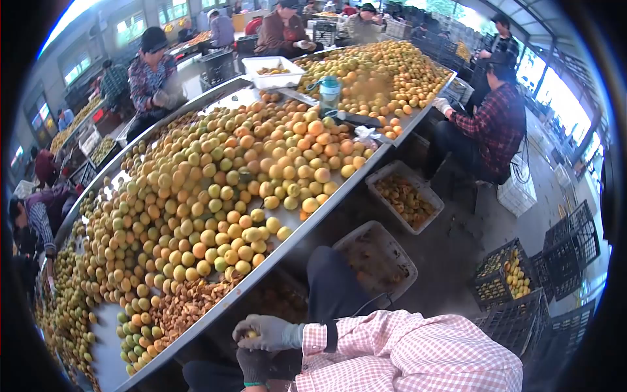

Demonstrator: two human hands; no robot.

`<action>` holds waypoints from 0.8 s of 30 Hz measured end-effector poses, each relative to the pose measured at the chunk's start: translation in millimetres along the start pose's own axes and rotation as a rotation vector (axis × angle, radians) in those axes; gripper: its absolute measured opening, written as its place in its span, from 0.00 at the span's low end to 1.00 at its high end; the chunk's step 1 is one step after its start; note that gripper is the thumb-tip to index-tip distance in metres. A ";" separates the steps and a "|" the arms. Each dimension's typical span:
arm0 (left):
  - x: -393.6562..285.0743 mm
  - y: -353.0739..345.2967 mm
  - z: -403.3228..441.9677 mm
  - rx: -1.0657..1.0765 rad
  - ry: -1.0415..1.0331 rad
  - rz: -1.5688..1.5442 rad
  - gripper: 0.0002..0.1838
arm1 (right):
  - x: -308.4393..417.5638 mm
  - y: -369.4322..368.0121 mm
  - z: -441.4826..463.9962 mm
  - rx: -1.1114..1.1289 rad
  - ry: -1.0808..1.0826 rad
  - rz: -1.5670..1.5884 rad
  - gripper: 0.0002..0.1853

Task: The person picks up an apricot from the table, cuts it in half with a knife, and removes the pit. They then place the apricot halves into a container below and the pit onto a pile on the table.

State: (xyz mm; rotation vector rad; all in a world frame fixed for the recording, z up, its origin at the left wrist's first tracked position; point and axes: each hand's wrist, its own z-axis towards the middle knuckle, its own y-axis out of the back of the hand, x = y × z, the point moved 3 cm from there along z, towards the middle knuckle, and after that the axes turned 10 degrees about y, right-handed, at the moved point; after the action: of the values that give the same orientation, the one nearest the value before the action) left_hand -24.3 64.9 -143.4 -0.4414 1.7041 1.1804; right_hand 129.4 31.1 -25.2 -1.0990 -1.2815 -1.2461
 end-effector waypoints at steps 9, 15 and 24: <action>-70.5 -10.4 -30.3 0.506 0.450 -0.745 0.22 | -20.9 41.8 -40.7 0.050 -0.177 0.654 0.13; -121.3 -1.1 -36.6 0.419 0.586 -0.777 0.09 | 5.8 65.0 -76.6 -0.113 -0.004 0.300 0.28; -166.7 15.4 -39.1 0.108 0.134 -0.059 0.10 | 19.9 48.9 -100.1 -0.107 0.173 0.179 0.27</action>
State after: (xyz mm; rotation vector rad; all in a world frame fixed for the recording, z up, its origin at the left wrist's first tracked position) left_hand 20.5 1.7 10.1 -0.5102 1.8480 1.0302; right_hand 182.2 -66.6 -3.6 -1.1290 -0.9750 -1.2559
